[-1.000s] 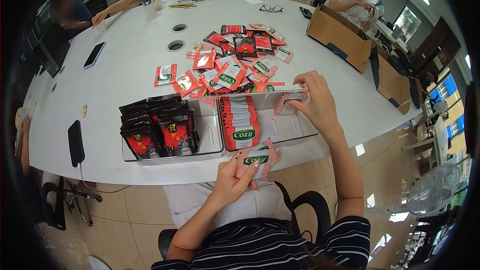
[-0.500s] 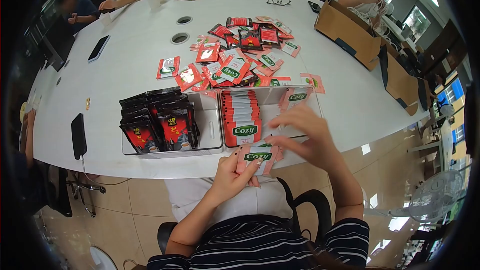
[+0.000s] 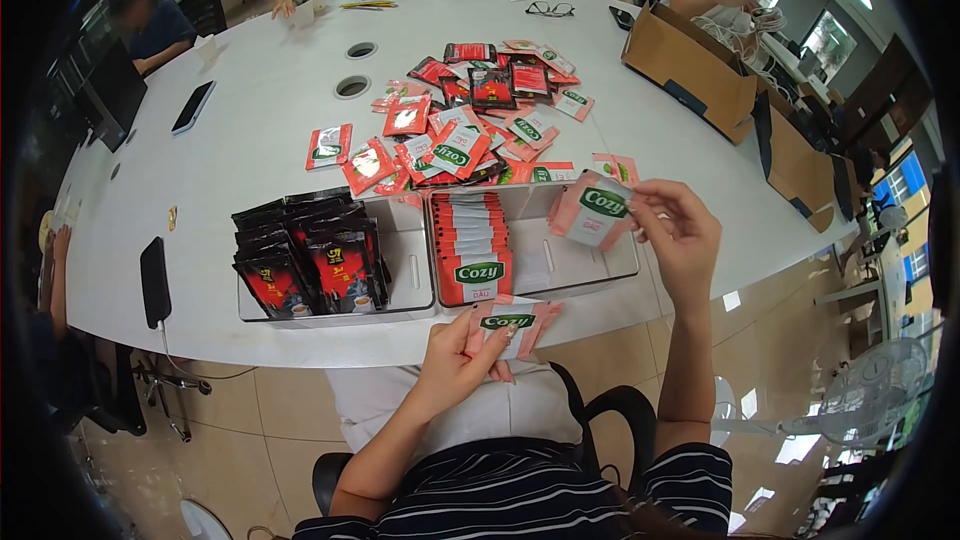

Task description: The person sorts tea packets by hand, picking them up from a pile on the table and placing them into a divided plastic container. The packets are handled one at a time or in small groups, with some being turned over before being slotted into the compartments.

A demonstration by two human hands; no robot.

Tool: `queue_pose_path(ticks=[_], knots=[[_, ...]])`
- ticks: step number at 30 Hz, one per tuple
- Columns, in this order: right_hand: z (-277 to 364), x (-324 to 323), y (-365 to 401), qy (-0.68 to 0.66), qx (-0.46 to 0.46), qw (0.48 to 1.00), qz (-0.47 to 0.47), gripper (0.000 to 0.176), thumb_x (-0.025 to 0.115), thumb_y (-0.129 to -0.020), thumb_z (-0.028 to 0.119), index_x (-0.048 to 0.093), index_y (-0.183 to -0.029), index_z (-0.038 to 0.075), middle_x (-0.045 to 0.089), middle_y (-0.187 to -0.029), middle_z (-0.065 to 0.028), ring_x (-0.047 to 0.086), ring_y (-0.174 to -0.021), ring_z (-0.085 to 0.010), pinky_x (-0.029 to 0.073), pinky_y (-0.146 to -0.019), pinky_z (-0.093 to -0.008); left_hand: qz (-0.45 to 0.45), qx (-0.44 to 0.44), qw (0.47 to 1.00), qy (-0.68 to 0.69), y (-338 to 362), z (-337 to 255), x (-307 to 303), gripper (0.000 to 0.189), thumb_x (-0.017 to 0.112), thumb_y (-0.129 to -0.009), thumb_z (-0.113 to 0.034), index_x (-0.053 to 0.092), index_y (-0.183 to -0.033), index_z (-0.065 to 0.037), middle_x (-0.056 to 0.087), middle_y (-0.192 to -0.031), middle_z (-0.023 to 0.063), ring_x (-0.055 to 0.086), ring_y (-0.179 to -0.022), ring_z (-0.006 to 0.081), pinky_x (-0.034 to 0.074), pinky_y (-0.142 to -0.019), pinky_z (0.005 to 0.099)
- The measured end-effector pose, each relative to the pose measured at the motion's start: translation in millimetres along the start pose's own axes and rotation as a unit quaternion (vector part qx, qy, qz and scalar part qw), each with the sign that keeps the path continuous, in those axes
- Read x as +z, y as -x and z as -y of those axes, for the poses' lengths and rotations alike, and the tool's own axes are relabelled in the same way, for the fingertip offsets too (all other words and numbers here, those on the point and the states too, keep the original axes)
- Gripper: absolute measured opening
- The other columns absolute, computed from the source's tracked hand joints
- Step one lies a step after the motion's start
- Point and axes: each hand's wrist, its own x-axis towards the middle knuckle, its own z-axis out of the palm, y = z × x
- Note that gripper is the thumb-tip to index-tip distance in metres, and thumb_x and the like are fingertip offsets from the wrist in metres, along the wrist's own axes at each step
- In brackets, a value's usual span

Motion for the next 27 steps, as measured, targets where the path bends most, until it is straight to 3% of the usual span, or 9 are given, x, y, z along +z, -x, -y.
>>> queue_pose_path(ticks=[1,4,5,8,11,17,27], knots=[[-5.8,0.5,-2.2,0.015,0.028,0.999,0.015,0.014,0.063,-0.083,-0.001,0.066,-0.097,0.001,0.067,-0.088,-0.0059,0.061,-0.072,-0.0082,0.048,-0.054,-0.0213,-0.003,-0.001,1.0,0.002,0.5,-0.8,0.5,0.026,0.055,-0.092,-0.006,0.053,-0.115,0.007,0.063,-0.066,0.0071,0.065,-0.054,0.0145,0.049,-0.046,0.0227],[-24.0,4.9,-4.1,0.205,-0.095,0.973,0.037,0.015,0.063,-0.083,0.001,0.067,-0.096,0.005,0.068,-0.088,-0.0053,0.062,-0.07,-0.0108,0.048,-0.054,-0.0232,-0.006,0.001,1.0,0.003,0.3,-3.6,0.6,0.025,0.056,-0.092,-0.006,0.054,-0.113,0.007,0.063,-0.065,0.007,0.065,-0.053,0.0141,0.048,-0.045,0.0225],[-22.8,6.5,-2.2,0.215,-0.086,0.972,0.046,0.015,0.066,-0.078,0.002,0.066,-0.092,0.007,0.067,-0.086,-0.0043,0.062,-0.074,-0.0162,0.049,-0.06,-0.0272,-0.006,0.002,1.0,0.003,0.4,-3.6,0.6,0.024,0.056,-0.092,-0.006,0.054,-0.112,0.007,0.063,-0.065,0.0068,0.065,-0.053,0.014,0.048,-0.045,0.0224],[-22.4,6.7,-4.3,0.344,-0.171,0.921,0.066,0.015,0.068,-0.073,0.002,0.064,-0.086,0.007,0.064,-0.082,-0.0036,0.058,-0.081,-0.0202,0.048,-0.067,-0.0314,-0.004,0.002,1.0,-0.007,-0.1,-0.9,0.1,0.024,0.057,-0.091,-0.007,0.055,-0.111,0.007,0.063,-0.064,0.0063,0.064,-0.053,0.0135,0.048,-0.045,0.0223],[-15.5,10.1,-6.5,0.361,-0.135,0.919,0.082,0.021,0.071,-0.068,0.004,0.062,-0.086,0.008,0.06,-0.083,-0.003,0.054,-0.085,-0.0225,0.046,-0.073,-0.0341,-0.003,-0.001,1.0,-0.013,0.8,-0.4,-0.3,0.023,0.057,-0.091,-0.007,0.056,-0.11,0.006,0.063,-0.063,0.0062,0.064,-0.052,0.0134,0.048,-0.045,0.0223],[-17.8,22.4,-21.2,0.344,-0.141,0.924,0.088,0.039,0.079,-0.061,0.01,0.059,-0.094,0.011,0.055,-0.092,-0.0011,0.052,-0.084,-0.0215,0.044,-0.072,-0.0342,-0.007,-0.002,1.0,-0.009,0.7,-3.1,1.1,0.021,0.058,-0.091,-0.007,0.056,-0.108,0.006,0.063,-0.064,0.0065,0.064,-0.052,0.0132,0.048,-0.045,0.0226],[-15.7,17.5,-35.5,0.382,-0.145,0.905,0.115,0.046,0.08,-0.059,0.012,0.059,-0.099,0.011,0.054,-0.095,-0.0001,0.05,-0.083,-0.0214,0.043,-0.073,-0.0347,-0.004,0.001,1.0,-0.008,0.7,-3.4,0.1,0.023,0.057,-0.091,-0.006,0.056,-0.11,0.007,0.063,-0.066,0.0066,0.064,-0.053,0.0133,0.049,-0.046,0.023]])
